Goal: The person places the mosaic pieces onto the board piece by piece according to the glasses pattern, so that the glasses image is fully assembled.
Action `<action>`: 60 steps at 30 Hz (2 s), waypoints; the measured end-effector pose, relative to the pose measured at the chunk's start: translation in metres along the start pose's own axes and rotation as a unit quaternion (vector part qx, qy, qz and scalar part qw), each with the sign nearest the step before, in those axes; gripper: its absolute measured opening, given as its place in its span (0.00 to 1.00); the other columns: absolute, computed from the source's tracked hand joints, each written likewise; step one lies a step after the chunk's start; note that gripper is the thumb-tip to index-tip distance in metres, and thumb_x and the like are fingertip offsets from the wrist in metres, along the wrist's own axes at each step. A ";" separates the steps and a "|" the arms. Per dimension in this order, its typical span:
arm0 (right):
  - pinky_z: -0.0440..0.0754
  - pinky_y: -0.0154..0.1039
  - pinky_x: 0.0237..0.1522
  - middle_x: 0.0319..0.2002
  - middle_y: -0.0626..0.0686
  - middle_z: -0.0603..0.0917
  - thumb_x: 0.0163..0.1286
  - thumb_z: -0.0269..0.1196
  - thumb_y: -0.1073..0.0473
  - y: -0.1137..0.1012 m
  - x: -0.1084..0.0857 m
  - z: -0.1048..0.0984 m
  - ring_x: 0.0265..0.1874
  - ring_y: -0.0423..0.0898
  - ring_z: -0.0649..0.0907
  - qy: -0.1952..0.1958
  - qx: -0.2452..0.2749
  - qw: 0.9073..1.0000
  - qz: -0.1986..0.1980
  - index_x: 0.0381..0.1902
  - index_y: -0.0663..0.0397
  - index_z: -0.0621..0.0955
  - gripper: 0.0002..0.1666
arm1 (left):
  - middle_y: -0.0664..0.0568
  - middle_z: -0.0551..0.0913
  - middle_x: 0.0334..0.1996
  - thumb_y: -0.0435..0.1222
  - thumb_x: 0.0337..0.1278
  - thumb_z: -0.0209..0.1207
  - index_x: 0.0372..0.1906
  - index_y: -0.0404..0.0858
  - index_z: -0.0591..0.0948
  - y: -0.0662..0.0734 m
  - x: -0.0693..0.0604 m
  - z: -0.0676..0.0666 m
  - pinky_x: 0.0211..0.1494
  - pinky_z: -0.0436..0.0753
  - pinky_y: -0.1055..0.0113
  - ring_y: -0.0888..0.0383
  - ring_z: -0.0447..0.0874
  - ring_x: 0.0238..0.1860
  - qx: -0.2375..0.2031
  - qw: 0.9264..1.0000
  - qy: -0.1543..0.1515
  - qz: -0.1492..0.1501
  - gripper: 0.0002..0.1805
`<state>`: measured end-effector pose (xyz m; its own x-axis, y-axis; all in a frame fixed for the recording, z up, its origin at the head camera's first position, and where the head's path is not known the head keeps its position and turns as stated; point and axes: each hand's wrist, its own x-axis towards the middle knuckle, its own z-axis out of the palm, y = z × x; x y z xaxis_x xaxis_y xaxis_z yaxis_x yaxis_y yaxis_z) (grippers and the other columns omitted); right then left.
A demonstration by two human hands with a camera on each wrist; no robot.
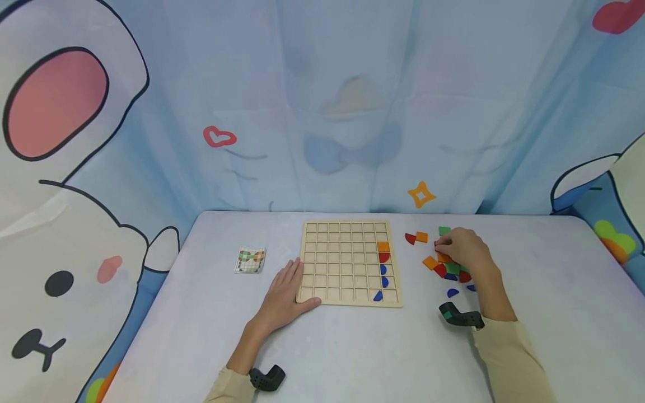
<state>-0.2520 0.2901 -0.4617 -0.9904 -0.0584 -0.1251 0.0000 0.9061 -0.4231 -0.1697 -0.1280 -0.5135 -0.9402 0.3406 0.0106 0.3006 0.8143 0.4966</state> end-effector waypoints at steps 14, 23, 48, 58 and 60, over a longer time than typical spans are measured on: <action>0.77 0.43 0.30 0.28 0.57 0.82 0.65 0.66 0.58 -0.020 0.001 0.011 0.28 0.51 0.77 0.021 -0.017 0.999 0.019 0.38 0.63 0.83 0.12 | 0.47 0.46 0.79 0.64 0.58 0.54 0.78 0.37 0.47 -0.001 0.000 0.001 0.80 0.47 0.49 0.50 0.39 0.80 0.003 1.000 0.005 0.006 0.54; 0.75 0.35 0.23 0.35 0.57 0.84 0.64 0.67 0.56 -0.018 0.015 0.019 0.29 0.51 0.78 0.065 -0.006 0.998 0.007 0.40 0.57 0.84 0.11 | 0.48 0.45 0.79 0.65 0.58 0.53 0.78 0.38 0.46 -0.001 0.001 0.001 0.80 0.47 0.49 0.49 0.39 0.80 0.003 1.000 -0.001 0.002 0.54; 0.82 0.47 0.40 0.39 0.59 0.83 0.66 0.65 0.56 -0.089 0.030 0.064 0.36 0.52 0.80 0.099 0.036 0.988 -0.111 0.40 0.62 0.86 0.14 | 0.46 0.47 0.79 0.64 0.58 0.55 0.77 0.36 0.48 -0.002 -0.001 0.003 0.80 0.48 0.49 0.49 0.40 0.80 0.001 1.000 0.007 0.008 0.54; 0.82 0.52 0.50 0.46 0.63 0.83 0.69 0.59 0.66 -0.090 0.029 0.061 0.45 0.58 0.81 0.078 0.027 0.988 -0.128 0.47 0.65 0.85 0.13 | 0.46 0.47 0.79 0.63 0.58 0.55 0.77 0.36 0.48 -0.002 0.001 0.002 0.80 0.48 0.50 0.49 0.40 0.80 0.001 1.000 0.009 0.011 0.54; 0.82 0.53 0.52 0.47 0.64 0.82 0.70 0.58 0.67 -0.091 0.028 0.060 0.47 0.59 0.81 0.073 0.024 0.989 -0.129 0.48 0.66 0.85 0.13 | 0.46 0.47 0.79 0.63 0.59 0.55 0.77 0.36 0.48 -0.002 0.001 0.002 0.80 0.48 0.50 0.49 0.40 0.80 0.004 1.000 0.009 0.011 0.54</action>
<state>-0.2717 0.1811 -0.4809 -0.9678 -0.2201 0.1224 -0.2519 0.8475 -0.4673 -0.1710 -0.1285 -0.5166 -0.9359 0.3501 0.0378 0.3228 0.8100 0.4895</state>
